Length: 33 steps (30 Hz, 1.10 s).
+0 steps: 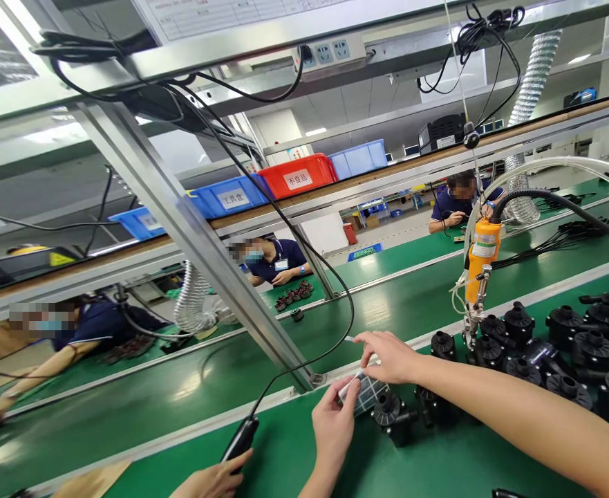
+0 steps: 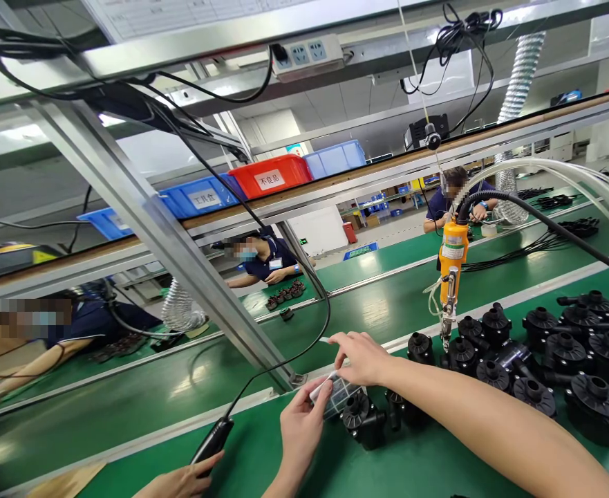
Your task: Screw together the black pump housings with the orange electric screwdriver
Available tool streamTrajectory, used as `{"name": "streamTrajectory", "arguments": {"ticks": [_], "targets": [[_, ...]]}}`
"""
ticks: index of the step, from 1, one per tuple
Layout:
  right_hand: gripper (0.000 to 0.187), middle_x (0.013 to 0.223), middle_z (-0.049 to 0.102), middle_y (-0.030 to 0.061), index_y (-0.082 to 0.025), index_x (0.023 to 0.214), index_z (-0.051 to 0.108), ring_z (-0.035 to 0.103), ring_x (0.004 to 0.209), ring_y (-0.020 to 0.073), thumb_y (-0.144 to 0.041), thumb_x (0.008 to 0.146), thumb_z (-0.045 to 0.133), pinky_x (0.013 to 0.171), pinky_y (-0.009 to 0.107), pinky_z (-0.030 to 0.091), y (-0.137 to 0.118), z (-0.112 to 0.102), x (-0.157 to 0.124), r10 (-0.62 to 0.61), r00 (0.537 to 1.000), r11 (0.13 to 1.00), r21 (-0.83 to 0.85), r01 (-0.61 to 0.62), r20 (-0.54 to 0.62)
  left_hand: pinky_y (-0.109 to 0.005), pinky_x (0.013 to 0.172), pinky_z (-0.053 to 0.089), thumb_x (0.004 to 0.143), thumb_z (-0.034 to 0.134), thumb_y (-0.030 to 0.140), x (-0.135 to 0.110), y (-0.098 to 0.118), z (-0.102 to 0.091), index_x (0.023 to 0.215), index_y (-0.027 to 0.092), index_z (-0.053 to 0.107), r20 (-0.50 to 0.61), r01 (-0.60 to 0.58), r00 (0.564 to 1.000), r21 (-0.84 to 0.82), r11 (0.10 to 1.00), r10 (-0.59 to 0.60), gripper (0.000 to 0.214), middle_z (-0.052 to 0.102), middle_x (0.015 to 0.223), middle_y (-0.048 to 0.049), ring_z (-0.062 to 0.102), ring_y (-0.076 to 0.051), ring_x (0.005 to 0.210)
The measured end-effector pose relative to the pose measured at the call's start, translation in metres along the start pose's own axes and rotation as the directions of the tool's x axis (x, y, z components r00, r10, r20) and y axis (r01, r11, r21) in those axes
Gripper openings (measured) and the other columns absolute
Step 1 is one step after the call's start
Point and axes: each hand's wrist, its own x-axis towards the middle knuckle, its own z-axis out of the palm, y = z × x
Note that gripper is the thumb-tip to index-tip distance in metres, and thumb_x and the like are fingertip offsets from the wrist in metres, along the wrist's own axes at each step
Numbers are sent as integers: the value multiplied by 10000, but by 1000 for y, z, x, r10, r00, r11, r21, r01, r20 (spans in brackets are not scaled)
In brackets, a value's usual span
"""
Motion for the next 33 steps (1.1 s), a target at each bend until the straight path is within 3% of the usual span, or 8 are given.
{"name": "streamTrajectory", "arguments": {"ticks": [33], "targets": [[692,1000,785,29,-173,1462,475,604,1233,294,-82,820,714,1087,438,442,5,1,-4,-21,1000,1000,1,21,11,-336,759,633,732,910,564,0,-10,6,966,172,844,-39,17,999,-110,994,-21,461,853,916,-99,779,-263,821]]}}
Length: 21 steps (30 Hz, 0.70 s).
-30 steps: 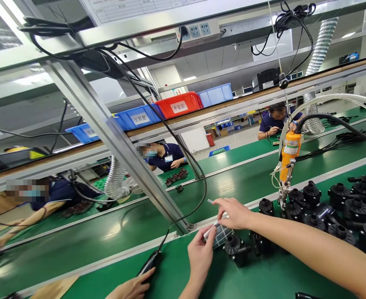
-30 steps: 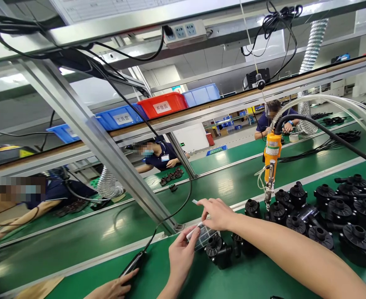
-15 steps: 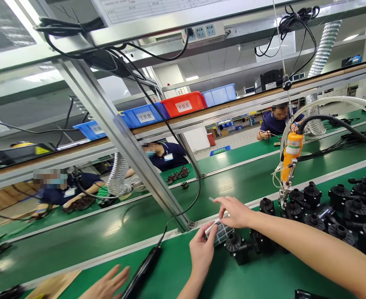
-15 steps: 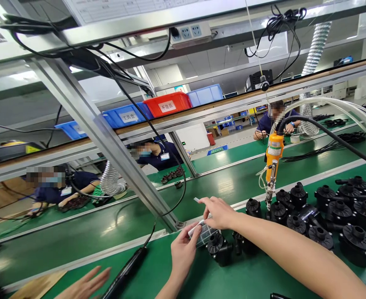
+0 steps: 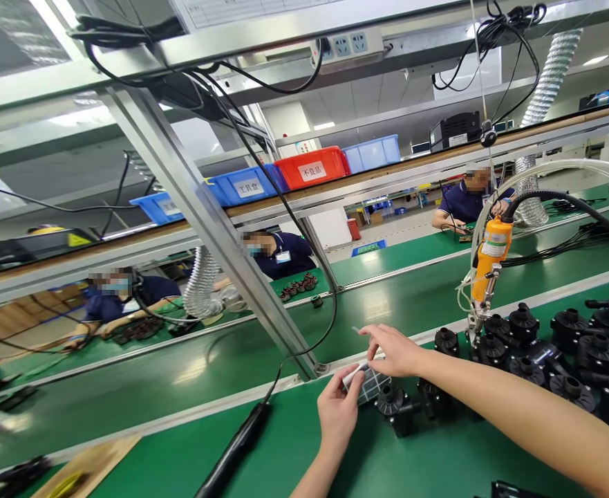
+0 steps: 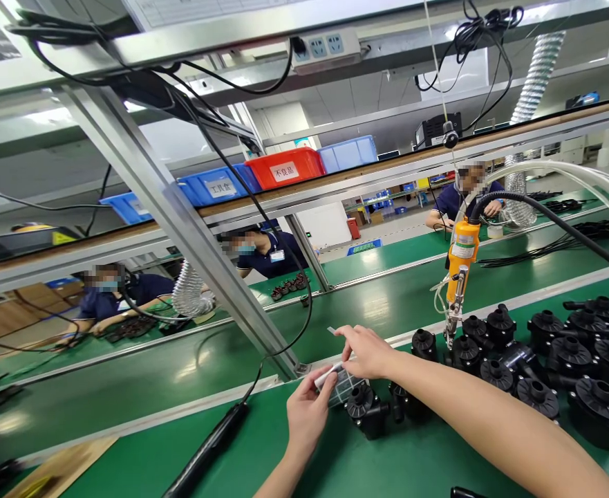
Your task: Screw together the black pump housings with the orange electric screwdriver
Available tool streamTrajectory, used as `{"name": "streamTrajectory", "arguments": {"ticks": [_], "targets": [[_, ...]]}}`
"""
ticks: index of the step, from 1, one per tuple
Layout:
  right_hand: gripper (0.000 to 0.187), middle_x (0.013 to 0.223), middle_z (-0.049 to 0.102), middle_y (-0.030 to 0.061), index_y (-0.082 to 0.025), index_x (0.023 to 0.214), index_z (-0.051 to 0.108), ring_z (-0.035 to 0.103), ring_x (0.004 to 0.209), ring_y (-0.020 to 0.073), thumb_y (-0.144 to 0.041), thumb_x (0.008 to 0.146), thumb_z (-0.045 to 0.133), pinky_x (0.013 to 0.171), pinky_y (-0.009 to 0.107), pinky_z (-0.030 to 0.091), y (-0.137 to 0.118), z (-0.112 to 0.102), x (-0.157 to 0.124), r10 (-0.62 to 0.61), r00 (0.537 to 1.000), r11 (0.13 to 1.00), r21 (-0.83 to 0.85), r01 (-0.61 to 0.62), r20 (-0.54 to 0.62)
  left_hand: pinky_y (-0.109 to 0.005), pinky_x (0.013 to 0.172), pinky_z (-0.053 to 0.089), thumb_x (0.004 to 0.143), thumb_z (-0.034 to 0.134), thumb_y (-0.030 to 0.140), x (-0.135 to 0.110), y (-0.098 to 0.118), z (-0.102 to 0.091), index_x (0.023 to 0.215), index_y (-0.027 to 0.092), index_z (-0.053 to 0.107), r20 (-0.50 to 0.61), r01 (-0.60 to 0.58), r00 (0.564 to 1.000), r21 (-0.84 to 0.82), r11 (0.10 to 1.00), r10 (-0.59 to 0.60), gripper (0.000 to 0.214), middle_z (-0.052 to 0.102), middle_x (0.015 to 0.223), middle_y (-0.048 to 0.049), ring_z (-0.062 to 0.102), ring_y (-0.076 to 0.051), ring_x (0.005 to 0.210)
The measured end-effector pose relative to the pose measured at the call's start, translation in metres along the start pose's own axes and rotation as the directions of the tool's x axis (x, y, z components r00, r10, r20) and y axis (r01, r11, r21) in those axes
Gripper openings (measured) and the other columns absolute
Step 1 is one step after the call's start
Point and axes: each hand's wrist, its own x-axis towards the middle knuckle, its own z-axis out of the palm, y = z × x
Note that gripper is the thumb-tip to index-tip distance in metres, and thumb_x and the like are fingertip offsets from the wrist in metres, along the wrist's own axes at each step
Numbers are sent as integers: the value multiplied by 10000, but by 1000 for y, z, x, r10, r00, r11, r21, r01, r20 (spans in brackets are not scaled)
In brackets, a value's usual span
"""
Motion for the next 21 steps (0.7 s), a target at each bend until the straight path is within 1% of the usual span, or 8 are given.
{"name": "streamTrajectory", "arguments": {"ticks": [6,10,12,14,17,19,21], "targets": [[679,1007,792,19,-173,1458,471,604,1246,280,-85,829,711,1063,404,454,2,1,0,-29,1000,999,-23,29,-4,-319,751,628,739,907,565,1,-3,0,965,173,841,-2,-6,1000,-1,1000,6,457,849,907,-92,772,-248,811],[685,1033,791,34,-175,1484,463,603,1256,284,-76,848,699,1080,430,430,0,-2,1,-74,997,994,-81,74,6,-327,729,635,745,891,598,0,-1,1,977,167,838,4,-7,1000,6,1000,7,492,849,894,-96,775,-256,793],[676,1049,784,64,-172,1496,483,611,1233,293,-54,859,677,1080,450,416,-3,-3,1,-119,992,985,-120,123,37,-326,717,633,762,871,618,-2,0,2,987,162,840,8,-8,1000,22,1000,8,509,851,897,-100,776,-260,790],[631,1063,774,99,-168,1474,540,623,1204,299,-34,868,652,1081,465,405,-7,-3,2,-182,979,970,-147,194,90,-333,729,634,810,819,646,-3,1,2,1004,158,846,8,-11,1000,46,999,11,526,856,926,-109,782,-272,816],[545,1020,772,102,-169,1379,634,650,1144,296,-30,853,660,1054,449,427,-16,-5,0,-263,952,949,-135,284,154,-364,778,634,888,722,675,0,1,0,1001,151,853,9,-21,1000,90,996,21,552,857,950,-118,790,-300,868],[563,988,776,73,-180,1373,627,663,1104,289,-41,831,683,1025,431,453,-24,-10,-4,-273,952,951,-110,289,135,-399,818,630,908,695,675,4,1,-3,1022,150,842,1,-37,999,122,992,37,556,847,992,-130,785,-318,910],[625,1006,776,51,-198,1448,552,658,1113,283,-66,849,677,1024,428,463,-35,-18,-12,-241,969,966,-84,244,47,-462,929,603,923,686,660,5,4,-6,1125,164,800,-23,-74,997,151,986,78,547,803,1149,-154,744,-348,1069]]}}
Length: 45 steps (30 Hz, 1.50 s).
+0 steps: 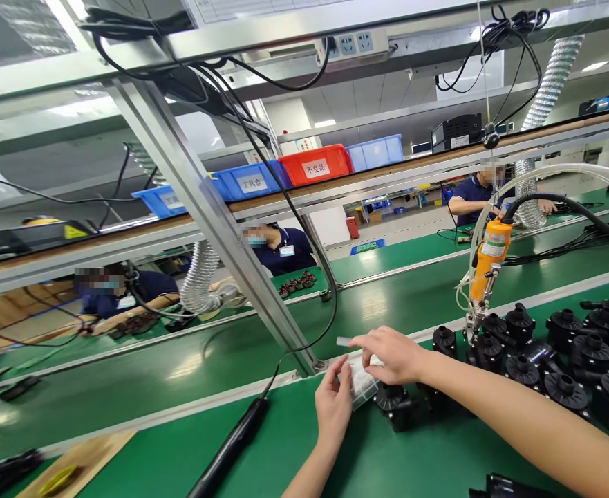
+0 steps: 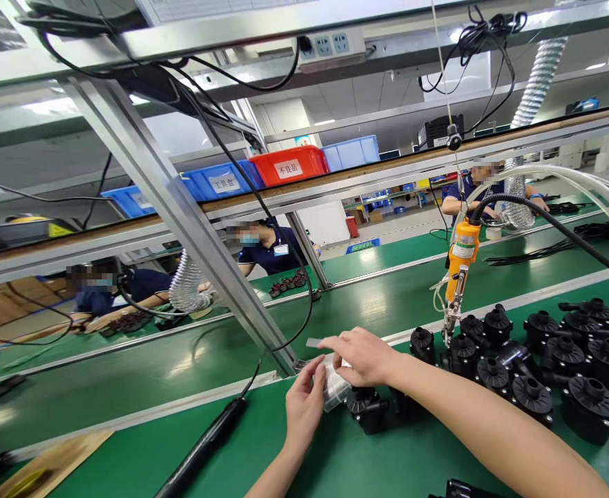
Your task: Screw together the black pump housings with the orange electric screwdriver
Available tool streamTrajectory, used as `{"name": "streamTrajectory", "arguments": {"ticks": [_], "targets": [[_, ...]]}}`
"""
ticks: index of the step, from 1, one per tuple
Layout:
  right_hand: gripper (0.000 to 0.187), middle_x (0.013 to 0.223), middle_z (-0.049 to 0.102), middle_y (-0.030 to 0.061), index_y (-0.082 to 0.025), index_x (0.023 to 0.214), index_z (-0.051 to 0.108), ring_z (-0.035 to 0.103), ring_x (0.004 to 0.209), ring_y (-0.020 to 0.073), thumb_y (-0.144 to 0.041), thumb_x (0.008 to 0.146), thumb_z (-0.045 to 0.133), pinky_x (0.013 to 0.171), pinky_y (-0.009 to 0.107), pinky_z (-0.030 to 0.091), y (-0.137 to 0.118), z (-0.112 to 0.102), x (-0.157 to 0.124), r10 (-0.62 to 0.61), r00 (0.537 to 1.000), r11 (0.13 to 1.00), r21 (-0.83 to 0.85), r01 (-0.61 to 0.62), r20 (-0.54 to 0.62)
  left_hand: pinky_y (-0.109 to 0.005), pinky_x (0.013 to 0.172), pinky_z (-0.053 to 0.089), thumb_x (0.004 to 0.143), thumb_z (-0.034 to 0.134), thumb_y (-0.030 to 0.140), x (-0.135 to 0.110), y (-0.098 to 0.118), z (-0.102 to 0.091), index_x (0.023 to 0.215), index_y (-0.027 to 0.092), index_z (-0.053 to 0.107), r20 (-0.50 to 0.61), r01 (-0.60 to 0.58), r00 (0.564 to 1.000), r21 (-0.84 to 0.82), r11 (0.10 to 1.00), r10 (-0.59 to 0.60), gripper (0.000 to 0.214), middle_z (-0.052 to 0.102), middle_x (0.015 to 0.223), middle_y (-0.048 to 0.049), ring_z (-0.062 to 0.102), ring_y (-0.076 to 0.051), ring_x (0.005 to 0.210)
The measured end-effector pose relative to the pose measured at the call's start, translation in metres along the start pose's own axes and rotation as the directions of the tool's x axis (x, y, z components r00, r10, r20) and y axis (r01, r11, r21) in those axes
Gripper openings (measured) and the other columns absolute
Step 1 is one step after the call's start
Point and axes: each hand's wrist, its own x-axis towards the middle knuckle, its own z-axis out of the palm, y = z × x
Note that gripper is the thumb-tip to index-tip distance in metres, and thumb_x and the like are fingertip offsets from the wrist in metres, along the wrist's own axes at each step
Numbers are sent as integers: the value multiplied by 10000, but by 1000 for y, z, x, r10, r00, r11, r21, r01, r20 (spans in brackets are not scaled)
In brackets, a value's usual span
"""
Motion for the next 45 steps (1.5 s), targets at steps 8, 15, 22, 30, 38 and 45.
{"name": "streamTrajectory", "arguments": {"ticks": [8,15,22,30,38,45], "targets": [[591,987,692,13,-249,1558,323,623,833,174,-216,1019,565,695,273,490,-36,-46,-54,357,884,924,250,-287,-303,-646,1180,426,603,983,528,-57,26,17,1389,238,601,336,-112,935,-10,994,109,921,597,1436,-170,569,-429,1362],[557,963,621,6,-231,1510,395,551,708,128,-284,994,597,632,251,442,-28,-41,-74,518,845,753,538,-378,-132,-437,977,595,774,925,499,-43,27,26,1305,291,586,528,597,785,-499,628,-325,664,780,1167,-72,758,-285,1089],[607,970,618,-3,-243,1540,361,526,687,105,-255,987,610,669,257,422,-35,-13,-75,514,857,682,586,-438,43,-515,1098,557,741,977,433,-42,34,14,1215,297,745,643,698,705,-555,452,-300,545,796,1257,-85,731,-350,1240],[649,932,614,-24,-262,1531,372,492,668,108,-284,952,665,668,253,406,-42,-2,-75,559,826,635,601,-485,75,-477,1039,594,741,989,418,-46,47,16,1293,281,735,643,667,726,-569,481,-245,623,784,1282,-110,755,-352,1175],[654,923,632,-19,-241,1527,374,488,648,110,-275,939,659,646,252,402,-40,0,-74,577,816,644,593,-484,39,-467,1076,569,742,979,469,-47,50,18,1280,316,734,656,655,724,-560,507,-212,611,776,1309,-87,726,-349,1238],[649,922,646,-26,-253,1521,383,499,634,110,-262,931,651,639,254,408,-42,0,-74,581,813,660,569,-491,28,-469,1050,591,695,985,534,-45,55,18,1313,296,728,627,631,742,-536,561,-237,711,765,1341,-114,726,-361,1239]]}}
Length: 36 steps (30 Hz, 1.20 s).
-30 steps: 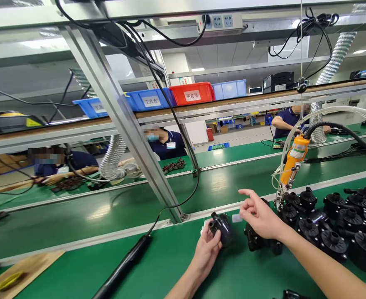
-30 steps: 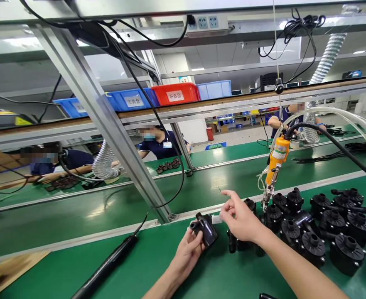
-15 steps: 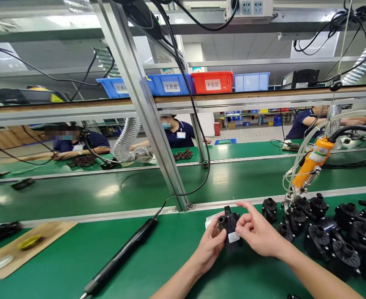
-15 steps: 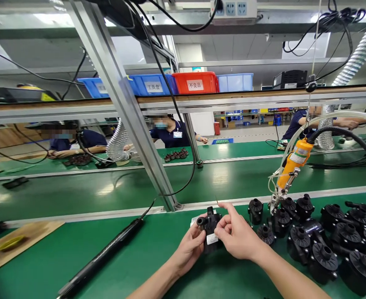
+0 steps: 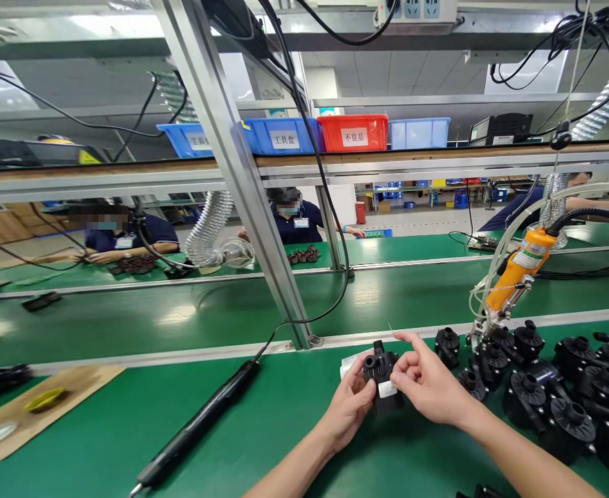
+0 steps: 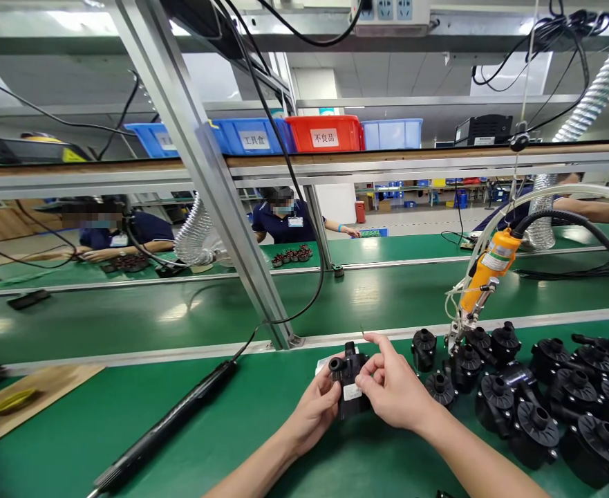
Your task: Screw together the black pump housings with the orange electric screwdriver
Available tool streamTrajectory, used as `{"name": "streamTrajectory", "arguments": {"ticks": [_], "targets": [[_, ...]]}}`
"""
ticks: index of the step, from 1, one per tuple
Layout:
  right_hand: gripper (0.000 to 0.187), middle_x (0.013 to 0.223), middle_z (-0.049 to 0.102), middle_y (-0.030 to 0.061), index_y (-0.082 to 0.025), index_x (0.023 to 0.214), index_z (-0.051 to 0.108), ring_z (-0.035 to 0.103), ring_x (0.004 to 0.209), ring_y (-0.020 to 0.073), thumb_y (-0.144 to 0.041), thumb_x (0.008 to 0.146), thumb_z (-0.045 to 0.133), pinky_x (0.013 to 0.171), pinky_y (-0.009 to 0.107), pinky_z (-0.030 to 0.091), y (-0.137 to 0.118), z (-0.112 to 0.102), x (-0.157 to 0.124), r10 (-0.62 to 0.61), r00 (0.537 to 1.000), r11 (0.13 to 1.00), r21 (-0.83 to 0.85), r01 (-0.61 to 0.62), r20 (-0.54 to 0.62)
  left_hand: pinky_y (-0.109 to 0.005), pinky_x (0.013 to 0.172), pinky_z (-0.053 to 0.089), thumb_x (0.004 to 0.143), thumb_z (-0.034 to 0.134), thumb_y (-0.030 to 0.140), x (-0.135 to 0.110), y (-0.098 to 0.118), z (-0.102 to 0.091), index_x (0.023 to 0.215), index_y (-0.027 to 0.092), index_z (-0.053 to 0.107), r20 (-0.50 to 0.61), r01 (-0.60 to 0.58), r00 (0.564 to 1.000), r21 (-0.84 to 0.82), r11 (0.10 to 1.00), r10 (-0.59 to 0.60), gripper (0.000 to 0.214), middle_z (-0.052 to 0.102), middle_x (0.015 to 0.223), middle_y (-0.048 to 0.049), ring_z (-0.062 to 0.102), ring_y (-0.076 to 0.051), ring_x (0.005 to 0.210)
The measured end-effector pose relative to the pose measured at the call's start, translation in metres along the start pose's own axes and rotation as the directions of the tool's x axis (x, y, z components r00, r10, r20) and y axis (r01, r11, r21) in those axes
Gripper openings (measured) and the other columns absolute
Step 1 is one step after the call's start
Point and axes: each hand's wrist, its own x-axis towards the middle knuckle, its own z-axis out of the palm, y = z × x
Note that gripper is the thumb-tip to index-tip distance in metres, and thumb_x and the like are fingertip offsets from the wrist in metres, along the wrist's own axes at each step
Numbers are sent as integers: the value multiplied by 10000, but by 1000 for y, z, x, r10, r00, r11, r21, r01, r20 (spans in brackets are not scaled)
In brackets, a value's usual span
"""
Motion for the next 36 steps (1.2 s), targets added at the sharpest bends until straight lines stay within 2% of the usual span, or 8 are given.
{"name": "streamTrajectory", "arguments": {"ticks": [11,18,21,24,27,29,34,36], "targets": [[673,945,700,-15,-275,1560,362,533,638,136,-218,941,619,651,284,419,-2,0,-2,-58,998,980,-194,54,-12,-462,1041,588,691,990,524,-1,2,0,1302,280,750,9,-13,1000,-7,1000,13,700,780,1287,-124,745,-353,1189],[930,861,727,12,-246,1669,262,678,740,247,-470,900,735,710,346,431,-8,0,-5,-174,982,782,-617,88,-79,-446,998,587,685,987,553,-2,-3,-8,1297,321,753,-18,-5,1000,-1,1000,5,695,776,1277,-107,744,-346,1143],[1098,767,725,30,-178,1695,218,709,738,324,-542,826,783,676,360,422,-13,9,-5,-103,994,712,-701,42,-45,-410,1048,550,664,1005,540,-3,-4,-14,1289,304,772,7,-29,1000,31,999,29,708,758,1298,-111,711,-339,1202],[1186,745,728,30,-181,1705,210,716,745,349,-553,772,840,654,348,411,-19,5,-5,11,1000,707,-707,5,19,-401,1055,536,665,1014,512,0,1,-24,1309,290,763,133,-23,991,104,994,9,726,751,1290,-123,707,-325,1206],[1100,821,741,12,-282,1714,219,717,794,304,-386,818,850,682,320,418,-24,-20,-4,-8,993,668,-738,96,122,-388,987,556,581,1074,378,5,14,-33,1192,248,806,299,13,952,183,983,-68,680,779,1169,-124,746,-301,1089],[1061,943,749,25,-328,1719,197,712,865,288,-260,851,804,729,321,436,-27,-40,-4,-51,995,603,-791,102,89,-395,956,563,512,1095,277,5,22,-34,1058,223,831,402,53,905,215,975,-138,609,783,1123,-122,762,-293,1030],[1003,999,759,34,-302,1711,245,694,950,293,-201,860,765,819,352,455,-28,-68,-3,6,1000,602,-798,10,17,-417,1019,549,618,1036,278,0,26,-31,1112,258,823,642,247,656,314,917,-397,539,716,1347,-140,731,-302,1208],[978,986,764,43,-277,1698,285,692,938,304,-185,852,768,812,361,448,-27,-70,-3,6,1000,615,-788,5,11,-456,1046,544,611,1033,255,2,22,-32,1052,230,832,608,281,692,268,921,-388,486,725,1327,-159,715,-335,1244]]}}
